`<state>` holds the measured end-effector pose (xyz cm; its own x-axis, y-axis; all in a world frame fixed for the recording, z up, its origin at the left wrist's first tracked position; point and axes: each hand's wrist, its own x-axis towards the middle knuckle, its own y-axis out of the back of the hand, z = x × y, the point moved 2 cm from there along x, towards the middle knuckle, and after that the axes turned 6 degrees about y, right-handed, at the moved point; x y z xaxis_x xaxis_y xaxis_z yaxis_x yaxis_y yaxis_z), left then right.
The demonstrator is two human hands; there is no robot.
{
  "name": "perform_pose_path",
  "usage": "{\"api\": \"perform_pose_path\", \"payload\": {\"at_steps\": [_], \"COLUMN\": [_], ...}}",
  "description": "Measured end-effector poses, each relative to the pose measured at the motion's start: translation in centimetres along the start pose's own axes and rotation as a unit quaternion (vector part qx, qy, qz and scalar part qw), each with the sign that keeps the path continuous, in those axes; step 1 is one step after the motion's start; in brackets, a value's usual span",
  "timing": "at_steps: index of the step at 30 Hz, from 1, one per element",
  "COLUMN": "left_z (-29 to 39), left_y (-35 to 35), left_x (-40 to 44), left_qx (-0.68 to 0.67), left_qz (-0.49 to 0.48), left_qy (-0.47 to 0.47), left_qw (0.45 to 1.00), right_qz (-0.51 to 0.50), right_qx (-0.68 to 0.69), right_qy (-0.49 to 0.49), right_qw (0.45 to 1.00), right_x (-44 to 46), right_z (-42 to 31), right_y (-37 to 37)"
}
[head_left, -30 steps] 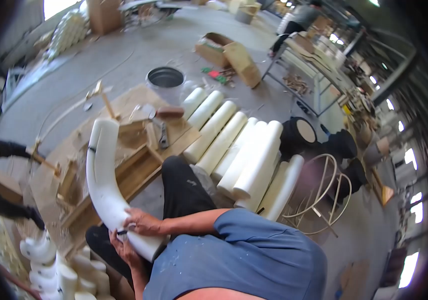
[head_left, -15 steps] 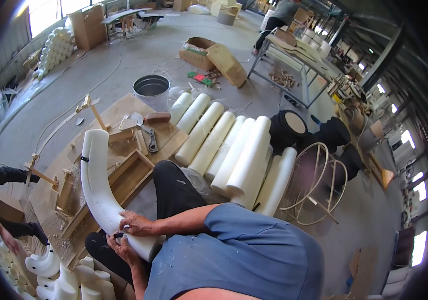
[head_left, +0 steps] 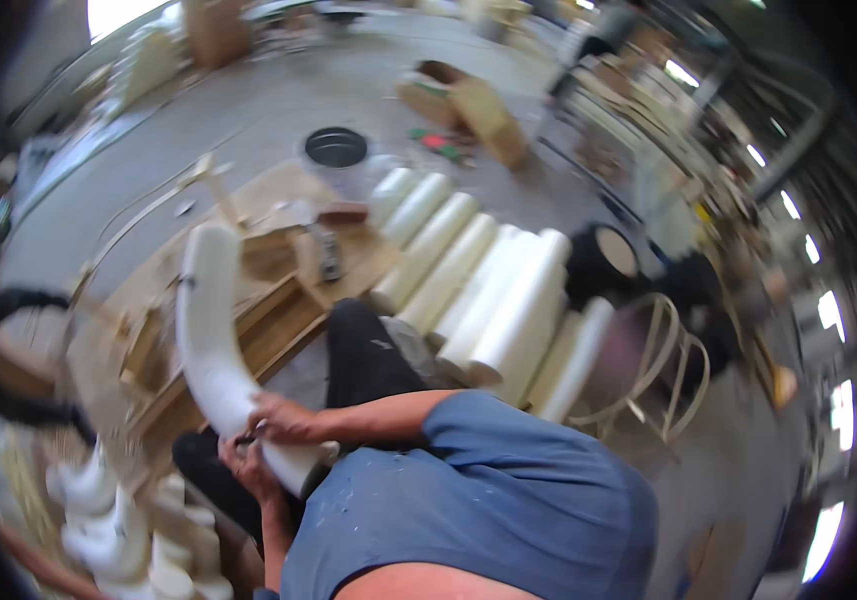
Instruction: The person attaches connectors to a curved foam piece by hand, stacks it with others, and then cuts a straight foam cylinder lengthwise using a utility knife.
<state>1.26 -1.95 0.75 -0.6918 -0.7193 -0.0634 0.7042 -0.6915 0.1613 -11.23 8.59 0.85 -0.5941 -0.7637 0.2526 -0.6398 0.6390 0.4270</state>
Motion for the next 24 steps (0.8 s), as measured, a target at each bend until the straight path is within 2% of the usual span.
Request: {"api": "perform_pose_path", "payload": {"at_steps": [1,2,3,4,5,6,7,9,10,11,12,13,14,15,17,18,19,21,22,23,24], "left_z": [-1.5,-2.4,-3.0,-0.5,-0.8,2.0,0.9,2.0,0.1,0.8,-0.6,0.8,1.3,0.5,2.0,2.3,2.2,0.5,-1.6,-0.8,0.1], "left_y": [0.2,0.5,0.4,-0.2,-0.6,-0.4,0.2,-0.1,0.7,0.6,0.6,0.9,0.8,0.2,0.2,0.3,0.0,-0.1,-0.2,-0.9,-1.6], "left_x": [0.3,0.0,0.2,-0.7,-0.5,-1.1,-0.9,-1.5,-1.1,-1.4,-0.7,-0.7,-0.8,-0.5,-0.8,-0.5,0.2,2.3,3.8,4.3,4.5], "left_qx": [0.012,0.154,0.188,0.105,-0.027,-0.020,0.162,-0.048,0.161,0.091,0.053,0.051,-0.048,-0.225,-0.255,-0.213,-0.214,-0.067,-0.190,-0.189,-0.189], "left_qz": [0.003,0.009,0.018,0.045,0.021,0.014,0.030,0.013,0.036,0.020,0.024,-0.008,-0.037,-0.103,0.000,0.014,0.018,0.034,-0.034,-0.035,-0.037], "left_qy": [-0.030,-0.160,-0.156,-0.066,-0.009,-0.010,-0.165,-0.018,-0.115,-0.106,-0.070,-0.039,-0.017,0.019,0.099,0.117,0.115,0.111,0.161,0.203,0.245], "left_qw": [0.999,0.975,0.970,0.991,0.999,1.000,0.972,0.999,0.980,0.990,0.996,0.998,0.998,0.969,0.962,0.970,0.970,0.991,0.968,0.960,0.950], "right_qz": [-0.022,-0.117,-0.078,-0.048,-0.041,-0.031,-0.016,-0.015,-0.037,-0.057,-0.082,-0.010,0.028,0.041,0.138,0.156,0.200,0.148,0.078,0.008,0.013], "right_qx": [-0.013,-0.040,0.051,0.056,0.022,-0.013,0.020,0.038,0.116,0.278,0.286,0.262,0.143,0.014,0.014,-0.016,-0.014,-0.020,0.075,0.165,0.186], "right_qy": [-0.018,-0.009,-0.010,0.014,0.054,0.045,0.087,0.097,0.086,0.055,0.034,0.021,0.147,0.263,0.186,0.065,0.006,-0.237,-0.311,-0.376,-0.307], "right_qw": [1.000,0.992,0.996,0.997,0.997,0.998,0.996,0.994,0.989,0.957,0.954,0.965,0.978,0.964,0.973,0.985,0.980,0.960,0.944,0.912,0.933], "right_x": [0.0,0.5,0.4,1.0,2.2,4.0,6.5,10.3,12.5,13.2,15.1,15.2,14.5,13.4,10.4,9.0,7.4,4.7,4.1,3.7,3.8], "right_z": [-0.7,-0.2,1.6,-0.6,-1.1,-3.6,-3.8,-11.1,-11.6,-13.0,-12.1,-11.7,-13.2,-13.9,-9.8,-5.9,-2.8,2.5,3.9,5.3,6.6], "right_y": [1.3,2.5,2.3,3.8,4.2,5.4,5.1,7.3,6.3,6.2,4.1,5.3,5.8,6.6,7.0,6.7,6.9,5.1,4.0,3.0,1.0]}}
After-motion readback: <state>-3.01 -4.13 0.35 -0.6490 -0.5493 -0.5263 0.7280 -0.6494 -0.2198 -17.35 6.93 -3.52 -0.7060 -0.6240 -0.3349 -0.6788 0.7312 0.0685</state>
